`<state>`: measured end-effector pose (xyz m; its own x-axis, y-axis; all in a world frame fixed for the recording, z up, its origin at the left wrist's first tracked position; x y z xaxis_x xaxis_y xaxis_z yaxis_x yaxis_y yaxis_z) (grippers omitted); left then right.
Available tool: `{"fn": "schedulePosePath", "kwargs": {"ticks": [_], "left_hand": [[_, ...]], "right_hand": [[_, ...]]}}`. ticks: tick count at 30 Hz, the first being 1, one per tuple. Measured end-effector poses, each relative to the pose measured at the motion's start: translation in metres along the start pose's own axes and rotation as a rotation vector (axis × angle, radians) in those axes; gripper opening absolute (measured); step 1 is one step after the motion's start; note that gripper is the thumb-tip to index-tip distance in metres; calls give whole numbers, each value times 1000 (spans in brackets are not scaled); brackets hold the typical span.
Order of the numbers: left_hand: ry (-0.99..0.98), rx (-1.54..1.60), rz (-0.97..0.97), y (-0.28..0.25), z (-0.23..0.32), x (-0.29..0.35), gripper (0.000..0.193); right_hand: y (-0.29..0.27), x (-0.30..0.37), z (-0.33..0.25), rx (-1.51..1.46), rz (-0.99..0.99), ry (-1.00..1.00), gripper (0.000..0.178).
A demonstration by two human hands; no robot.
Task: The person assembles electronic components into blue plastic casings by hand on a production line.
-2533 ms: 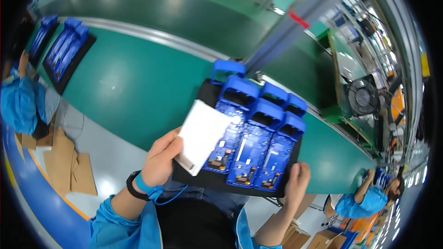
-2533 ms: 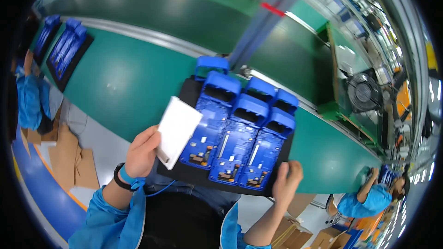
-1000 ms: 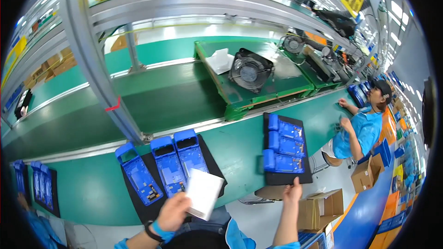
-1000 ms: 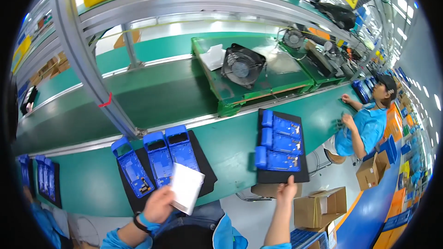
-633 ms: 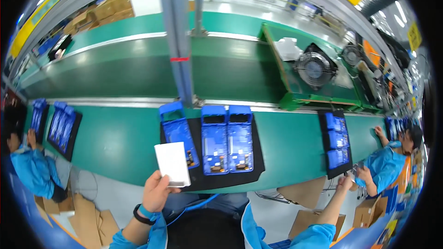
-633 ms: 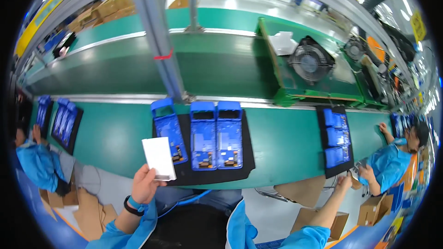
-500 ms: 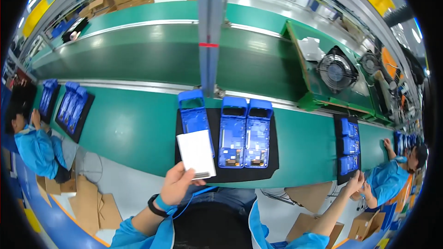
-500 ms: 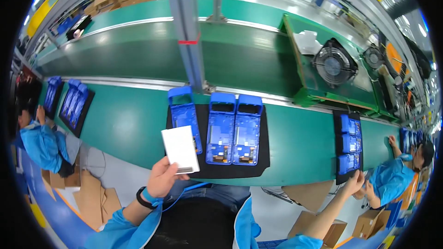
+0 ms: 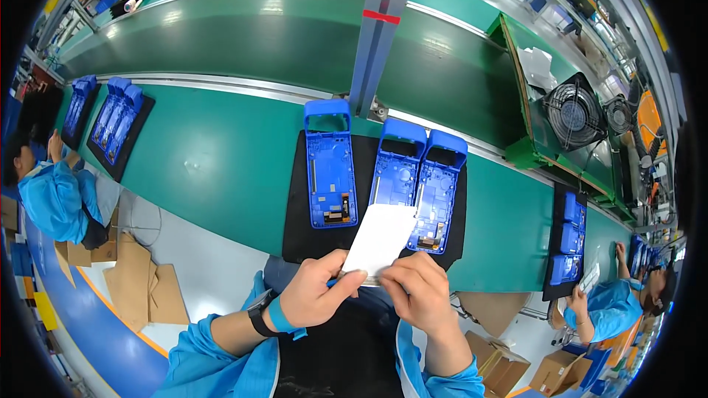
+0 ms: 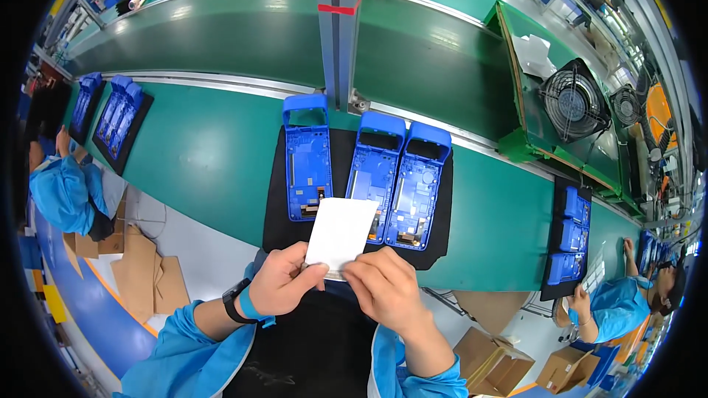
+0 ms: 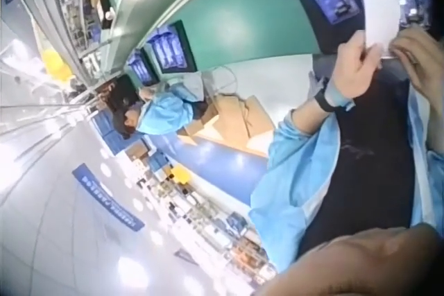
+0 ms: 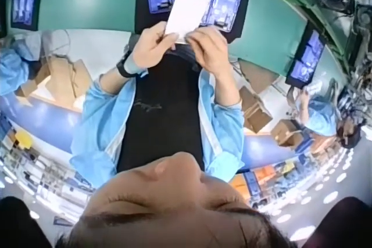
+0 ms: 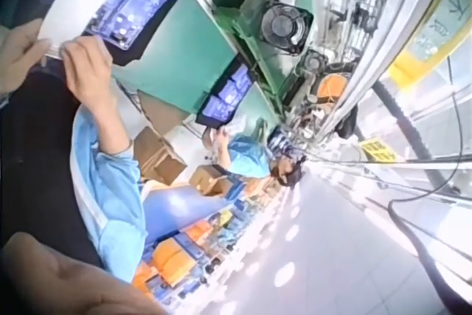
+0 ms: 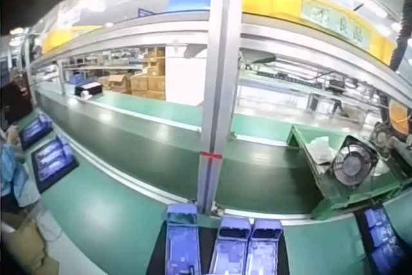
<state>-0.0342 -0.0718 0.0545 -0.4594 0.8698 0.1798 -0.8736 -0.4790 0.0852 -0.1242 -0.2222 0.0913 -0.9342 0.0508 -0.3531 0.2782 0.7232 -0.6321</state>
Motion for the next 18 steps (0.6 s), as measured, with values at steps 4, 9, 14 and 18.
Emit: {"fn": "schedulePosePath", "kwargs": {"ticks": [4, 9, 14, 18], "left_hand": [[-18, -61, -36, -1, 3, -6, 23], [-14, -30, -40, -5, -5, -14, 23], [-30, -63, -65, -8, -9, -21, 20], [-65, -49, -59, -14, -10, -24, 21]], "right_hand": [[1, -2, 8, -7, -86, 9, 22], [6, -3, 14, -7, -162, 5, 25], [16, -4, 17, 112, -178, 32, 27], [28, -5, 20, 151, -166, 56, 28]]}}
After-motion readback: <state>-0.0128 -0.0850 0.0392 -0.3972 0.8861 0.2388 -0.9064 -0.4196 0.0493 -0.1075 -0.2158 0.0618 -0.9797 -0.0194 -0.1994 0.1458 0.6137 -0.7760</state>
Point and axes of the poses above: each hand's wrist, its own x-axis away from the middle knuckle, its own y-axis out of the palm, z = x × y, the point moved 5 cm from there along -x, towards the middle knuckle, and after that the axes turned 8 degrees about -z, right-handed, at the moved point
